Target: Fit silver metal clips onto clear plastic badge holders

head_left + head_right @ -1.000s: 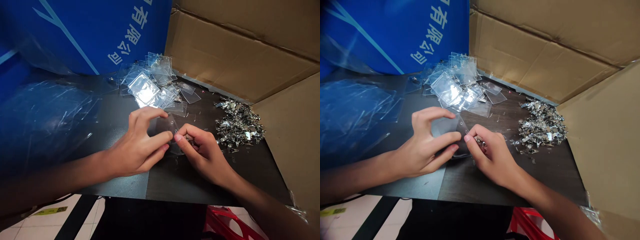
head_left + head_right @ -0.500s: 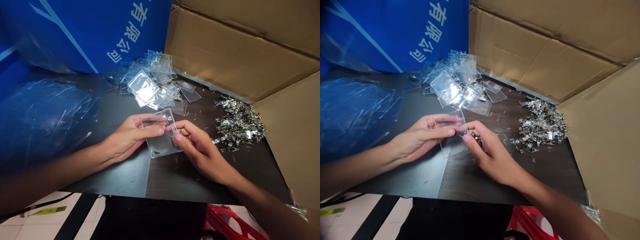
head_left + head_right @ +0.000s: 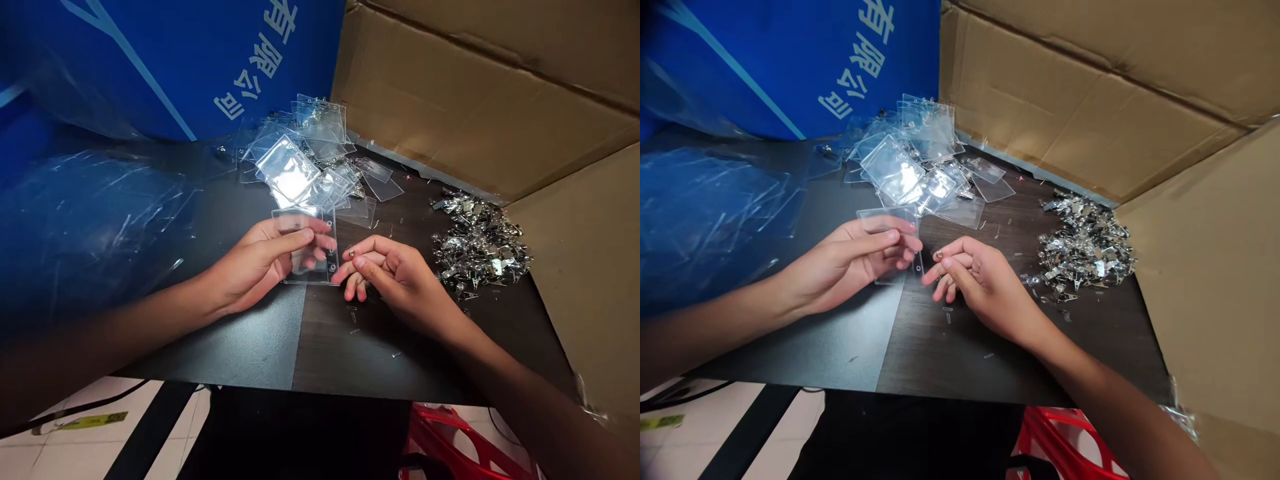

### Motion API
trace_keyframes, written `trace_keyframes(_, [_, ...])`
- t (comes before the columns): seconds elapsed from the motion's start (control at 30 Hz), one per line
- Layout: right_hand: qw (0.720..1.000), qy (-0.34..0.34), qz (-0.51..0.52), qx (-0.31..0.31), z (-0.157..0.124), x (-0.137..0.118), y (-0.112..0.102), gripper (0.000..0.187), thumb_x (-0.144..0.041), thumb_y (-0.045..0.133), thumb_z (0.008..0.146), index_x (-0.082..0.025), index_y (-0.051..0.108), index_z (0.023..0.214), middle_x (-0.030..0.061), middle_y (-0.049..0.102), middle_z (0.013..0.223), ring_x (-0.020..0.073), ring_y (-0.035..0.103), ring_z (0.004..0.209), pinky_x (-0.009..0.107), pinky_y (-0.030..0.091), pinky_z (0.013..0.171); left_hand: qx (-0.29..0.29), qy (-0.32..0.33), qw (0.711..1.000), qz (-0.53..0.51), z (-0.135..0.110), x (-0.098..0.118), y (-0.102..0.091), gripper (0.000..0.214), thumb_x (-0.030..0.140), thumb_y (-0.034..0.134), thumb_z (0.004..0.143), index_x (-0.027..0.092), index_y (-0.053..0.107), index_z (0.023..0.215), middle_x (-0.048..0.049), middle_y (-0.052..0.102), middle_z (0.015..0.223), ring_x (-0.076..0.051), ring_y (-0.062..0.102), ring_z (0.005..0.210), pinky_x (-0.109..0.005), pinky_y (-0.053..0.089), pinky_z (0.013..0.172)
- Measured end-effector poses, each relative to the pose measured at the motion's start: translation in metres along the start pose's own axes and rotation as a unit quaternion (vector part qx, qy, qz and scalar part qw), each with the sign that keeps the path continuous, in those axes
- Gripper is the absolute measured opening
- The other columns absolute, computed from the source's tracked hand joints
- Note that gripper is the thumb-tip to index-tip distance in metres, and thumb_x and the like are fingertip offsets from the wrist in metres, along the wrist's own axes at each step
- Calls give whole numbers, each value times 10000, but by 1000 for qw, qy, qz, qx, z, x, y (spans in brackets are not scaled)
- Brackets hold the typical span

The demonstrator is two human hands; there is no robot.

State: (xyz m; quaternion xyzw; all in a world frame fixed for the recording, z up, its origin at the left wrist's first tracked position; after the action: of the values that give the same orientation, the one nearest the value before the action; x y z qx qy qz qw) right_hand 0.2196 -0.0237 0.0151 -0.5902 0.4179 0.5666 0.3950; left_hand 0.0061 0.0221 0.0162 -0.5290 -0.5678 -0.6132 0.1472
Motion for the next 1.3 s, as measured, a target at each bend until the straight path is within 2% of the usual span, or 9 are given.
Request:
trace_keyframes(0.13, [998,-30,-51,35,-2,-7,-1,145,-314,707,1079,-176,710,1034,35,812,836,115,678,614,242,502,552,-49,-9,999,1,-1,-4,0,112,172,831,946,102,786,1022,-92,837,952,-196,835,870,-286,681,902])
trace_keyframes(0.23, [989,-70,-107,74,-2,-12,-5,99,-248,757,1026,-182,830,1038,18,810,818,117,672,659,251,515,611,-78,-23,997,-7,-1,-6,1,111,184,789,987,121,720,1047,-94,839,992,-244,859,941,-353,689,954])
trace_keyframes(0.33, [986,-95,-108,89,-1,-15,-8,118,-228,820,966,-231,904,1048,23,846,904,143,721,790,273,547,713,-94,-38,995,-18,-2,-8,0,117,197,747,1023,152,656,1082,-110,851,1036,-251,861,975,-394,684,980])
trace_keyframes(0.47, [991,-86,-79,71,0,-16,-9,151,-262,828,967,-274,917,1088,29,869,995,168,762,887,295,577,784,-89,-37,995,-22,-2,-8,0,141,179,728,1034,164,614,1117,-103,847,1011,-210,848,934,-353,672,961])
trace_keyframes(0.67, [987,-77,-101,94,-2,-14,-4,114,-213,869,908,-236,908,1013,41,885,994,192,807,903,324,624,839,-62,-28,998,12,-4,-5,3,276,72,802,938,146,598,1109,-28,791,882,-140,783,784,-239,633,800])
trace_keyframes(0.83, [993,-50,-55,88,-2,-10,-2,88,-220,897,884,-212,875,969,36,868,901,159,787,784,277,630,737,-59,-28,996,57,-6,-5,4,323,52,795,920,149,574,1136,-17,772,887,-130,767,766,-202,592,716])
trace_keyframes(1.07, [998,-15,21,59,0,-6,3,199,-276,974,838,-190,837,955,40,842,853,155,794,789,264,655,765,-69,-11,996,63,-7,-8,8,286,77,849,890,128,659,1097,-28,783,889,-140,781,777,-236,635,768])
trace_keyframes(1.2, [996,17,55,67,1,-1,4,346,-329,1043,748,-180,794,936,19,810,781,147,770,685,251,641,681,-89,-45,994,48,-8,-8,12,220,107,906,862,93,806,1058,-68,820,886,-137,791,794,-219,652,781])
trace_keyframes(1.3, [996,47,35,64,0,2,4,376,-377,1049,733,-175,772,887,24,802,767,131,721,609,234,589,585,-93,-79,992,36,-8,-8,11,217,112,938,841,110,864,1045,-75,841,899,-124,795,776,-199,659,772])
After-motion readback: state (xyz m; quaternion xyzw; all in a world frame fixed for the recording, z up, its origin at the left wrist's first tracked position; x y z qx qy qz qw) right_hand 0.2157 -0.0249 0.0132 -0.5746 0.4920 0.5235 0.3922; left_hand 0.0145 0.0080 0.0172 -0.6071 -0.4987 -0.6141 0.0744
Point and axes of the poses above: each hand's wrist, its own z-axis towards the middle knuckle, its own y-axis out of the palm, x = y × z, the point moved 2 cm from there along z, towards the middle knuckle
